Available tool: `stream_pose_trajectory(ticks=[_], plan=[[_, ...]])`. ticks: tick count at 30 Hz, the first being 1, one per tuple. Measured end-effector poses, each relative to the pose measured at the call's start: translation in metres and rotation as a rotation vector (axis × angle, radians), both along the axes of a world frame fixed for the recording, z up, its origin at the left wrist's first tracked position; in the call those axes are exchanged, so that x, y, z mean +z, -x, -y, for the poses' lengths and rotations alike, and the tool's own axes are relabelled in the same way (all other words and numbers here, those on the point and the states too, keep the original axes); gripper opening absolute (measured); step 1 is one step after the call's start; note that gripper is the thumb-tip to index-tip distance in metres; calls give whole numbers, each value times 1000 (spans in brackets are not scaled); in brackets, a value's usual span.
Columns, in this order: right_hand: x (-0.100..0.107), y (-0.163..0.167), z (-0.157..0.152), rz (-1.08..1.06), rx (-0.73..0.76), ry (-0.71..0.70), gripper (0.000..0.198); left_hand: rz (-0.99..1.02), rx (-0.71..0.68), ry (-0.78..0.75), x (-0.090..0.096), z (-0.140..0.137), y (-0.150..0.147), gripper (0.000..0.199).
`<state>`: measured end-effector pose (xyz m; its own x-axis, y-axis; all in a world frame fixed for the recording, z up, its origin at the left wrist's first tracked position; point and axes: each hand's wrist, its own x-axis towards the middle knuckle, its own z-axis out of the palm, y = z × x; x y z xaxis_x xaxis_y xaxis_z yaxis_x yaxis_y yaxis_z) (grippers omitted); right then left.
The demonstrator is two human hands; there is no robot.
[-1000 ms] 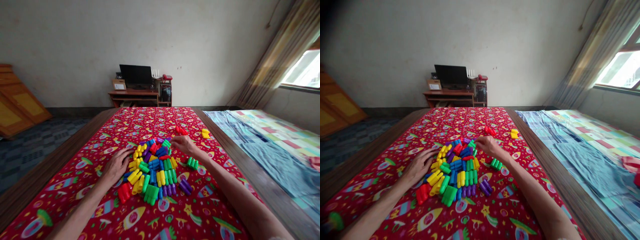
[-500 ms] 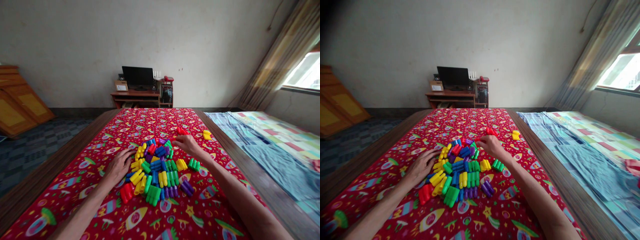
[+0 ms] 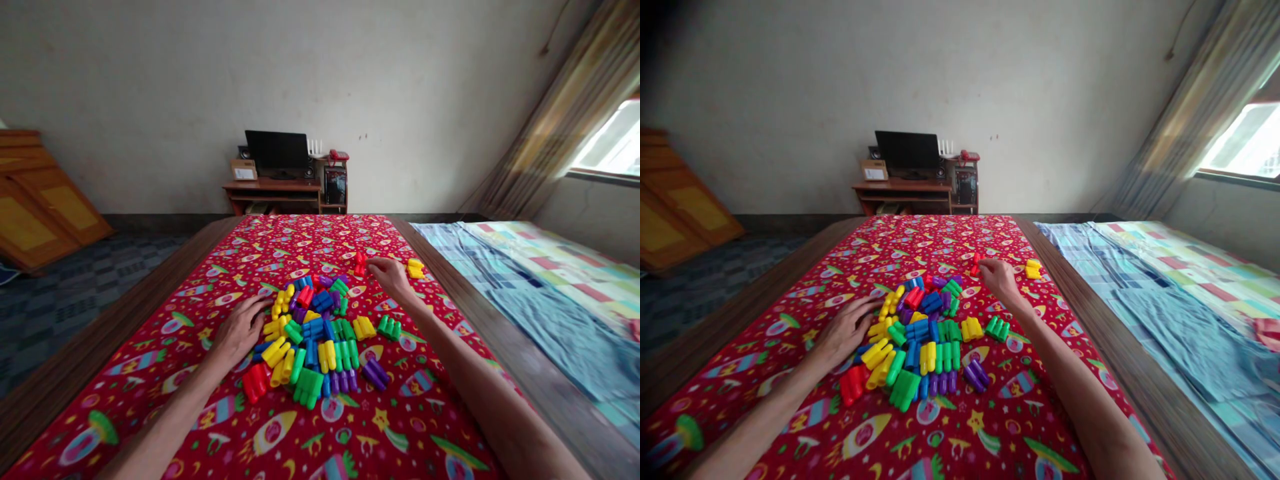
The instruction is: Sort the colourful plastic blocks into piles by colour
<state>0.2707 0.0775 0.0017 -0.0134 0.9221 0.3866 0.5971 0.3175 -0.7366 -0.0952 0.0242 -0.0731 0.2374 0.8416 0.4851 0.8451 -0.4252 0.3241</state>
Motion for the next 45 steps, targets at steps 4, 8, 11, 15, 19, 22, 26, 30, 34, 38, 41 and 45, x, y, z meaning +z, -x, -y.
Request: stream_pose_trajectory(ticks=[4, 8, 11, 15, 19, 22, 26, 30, 34, 38, 41, 45], plan=[[16, 58, 19, 77, 426, 12, 26, 14, 13, 13, 3, 2, -3, 38], [14, 110, 32, 526, 606, -219, 31, 18, 9, 17, 6, 4, -5, 36], [8, 121, 33, 704, 579, -279, 22, 24, 14, -5, 5, 4, -5, 37], [11, 98, 27, 557, 541, -244, 13, 35, 11, -29, 0, 2, -4, 36], [24, 55, 10, 305, 317, -214, 26, 34, 13, -18, -1, 1, -3, 37], [24, 25, -6, 282, 95, -168, 32, 27, 13, -19, 0, 0, -3, 36], [9, -2, -20, 403, -55, -78, 23, 3, 17, -3, 2, 0, -2, 35], [4, -5, -21, 445, -208, -136, 24, -6, 20, 4, 4, 1, -2, 36], [11, 25, -17, 436, -11, -204, 26, 9, 13, -10, 3, 1, -2, 37], [13, 73, -13, 586, 360, -174, 27, 20, 20, -27, 0, 1, -2, 36], [11, 100, -13, 735, 485, -82, 37, 20, 20, -29, -1, 0, -2, 35], [12, 105, -14, 731, 372, -43, 38, 27, 24, -45, -3, 0, -2, 35]])
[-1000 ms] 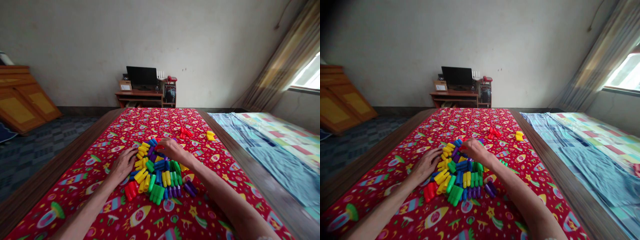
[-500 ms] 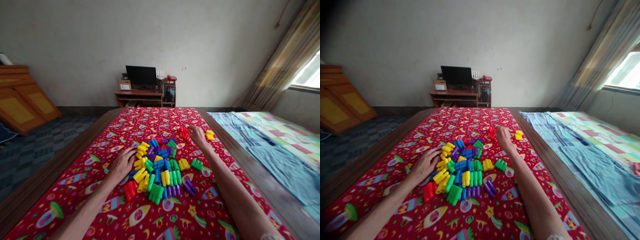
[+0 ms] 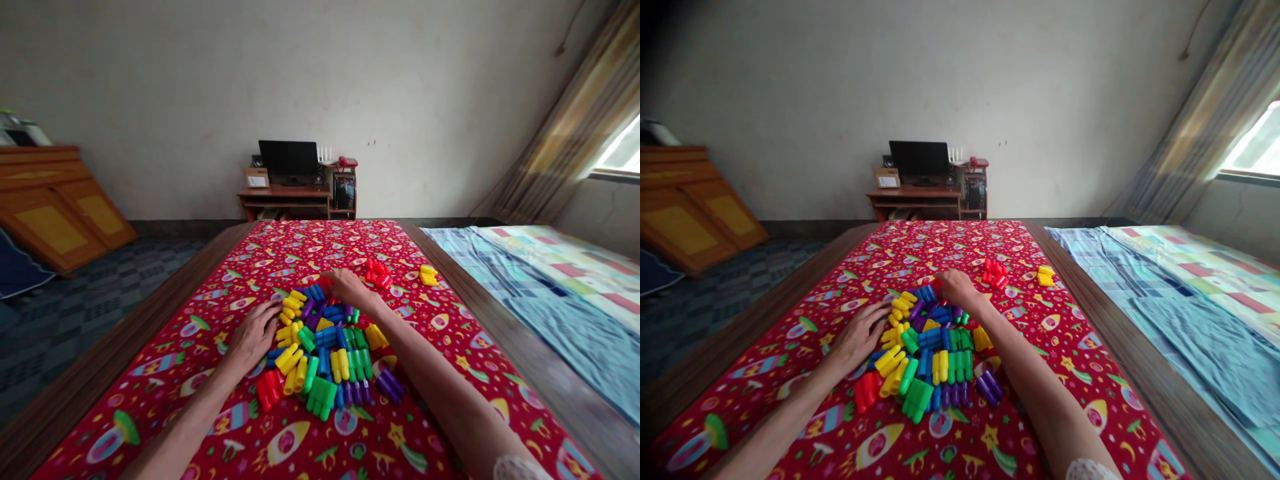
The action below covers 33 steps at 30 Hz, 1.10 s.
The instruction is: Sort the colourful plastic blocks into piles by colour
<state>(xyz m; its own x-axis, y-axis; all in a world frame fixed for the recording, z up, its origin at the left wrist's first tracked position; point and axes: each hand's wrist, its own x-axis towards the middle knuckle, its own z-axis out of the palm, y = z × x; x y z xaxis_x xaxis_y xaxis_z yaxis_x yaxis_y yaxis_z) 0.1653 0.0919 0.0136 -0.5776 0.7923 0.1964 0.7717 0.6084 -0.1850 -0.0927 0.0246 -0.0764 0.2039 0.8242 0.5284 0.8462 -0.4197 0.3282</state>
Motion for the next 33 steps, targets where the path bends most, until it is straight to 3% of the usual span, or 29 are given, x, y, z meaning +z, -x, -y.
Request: stream_pose_trajectory(ticks=[5, 10, 15, 19, 24, 26, 29, 33], plan=[[13, -33, -9, -253, -168, -115, 42, -6, -6, -8, -1, 0, 0, 35], [14, -81, -19, -139, -450, -109, 43, -22, -12, -1, 0, 1, 1, 37], [8, -96, -21, -85, -473, -64, 38, -24, -16, -3, 2, 1, 1, 37], [8, -65, -17, -190, -353, -138, 37, -28, -15, 5, 3, 1, 1, 37], [-2, -1, -11, -107, 130, -59, 50, 13, -10, -26, -2, -2, 1, 34], [-6, 17, -9, -8, 254, -4, 60, 25, -9, -35, -4, -2, 1, 33], [-9, 27, -7, 91, 295, 68, 61, 24, -13, -36, -5, -3, 1, 33], [-4, 14, -6, 14, 155, 62, 47, 14, -7, -22, -3, -1, 0, 33]])
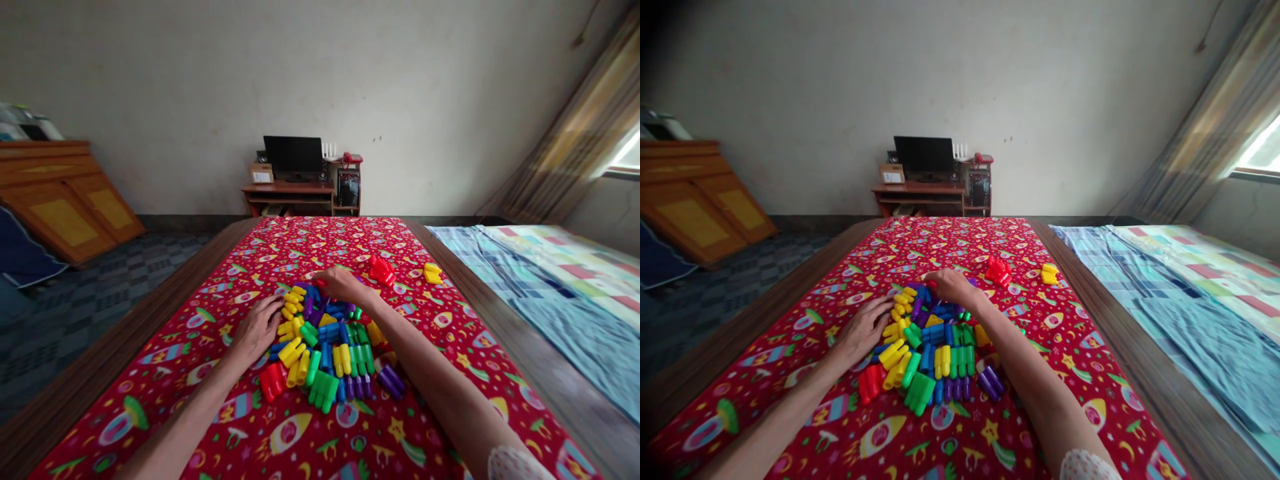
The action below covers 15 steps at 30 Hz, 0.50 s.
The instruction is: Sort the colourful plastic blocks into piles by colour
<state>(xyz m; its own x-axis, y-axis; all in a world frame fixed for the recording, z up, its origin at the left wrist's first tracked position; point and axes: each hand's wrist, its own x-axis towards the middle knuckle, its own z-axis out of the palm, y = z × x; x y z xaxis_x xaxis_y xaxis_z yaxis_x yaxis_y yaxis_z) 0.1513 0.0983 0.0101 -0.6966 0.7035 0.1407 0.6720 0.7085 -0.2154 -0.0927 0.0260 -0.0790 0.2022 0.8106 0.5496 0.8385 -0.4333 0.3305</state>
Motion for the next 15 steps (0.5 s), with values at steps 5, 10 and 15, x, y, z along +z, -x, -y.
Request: stream_pose_trajectory(ticks=[5, 10, 15], plan=[[14, -39, -12, -191, -312, -132, 41, 23, -7, 0, 2, 2, -1, 33], [17, -95, -28, -239, -820, -258, 50, 15, -13, -3, 3, 3, -2, 35], [9, -124, -25, -106, -968, -147, 41, 3, -8, 9, 2, 2, -1, 34]])
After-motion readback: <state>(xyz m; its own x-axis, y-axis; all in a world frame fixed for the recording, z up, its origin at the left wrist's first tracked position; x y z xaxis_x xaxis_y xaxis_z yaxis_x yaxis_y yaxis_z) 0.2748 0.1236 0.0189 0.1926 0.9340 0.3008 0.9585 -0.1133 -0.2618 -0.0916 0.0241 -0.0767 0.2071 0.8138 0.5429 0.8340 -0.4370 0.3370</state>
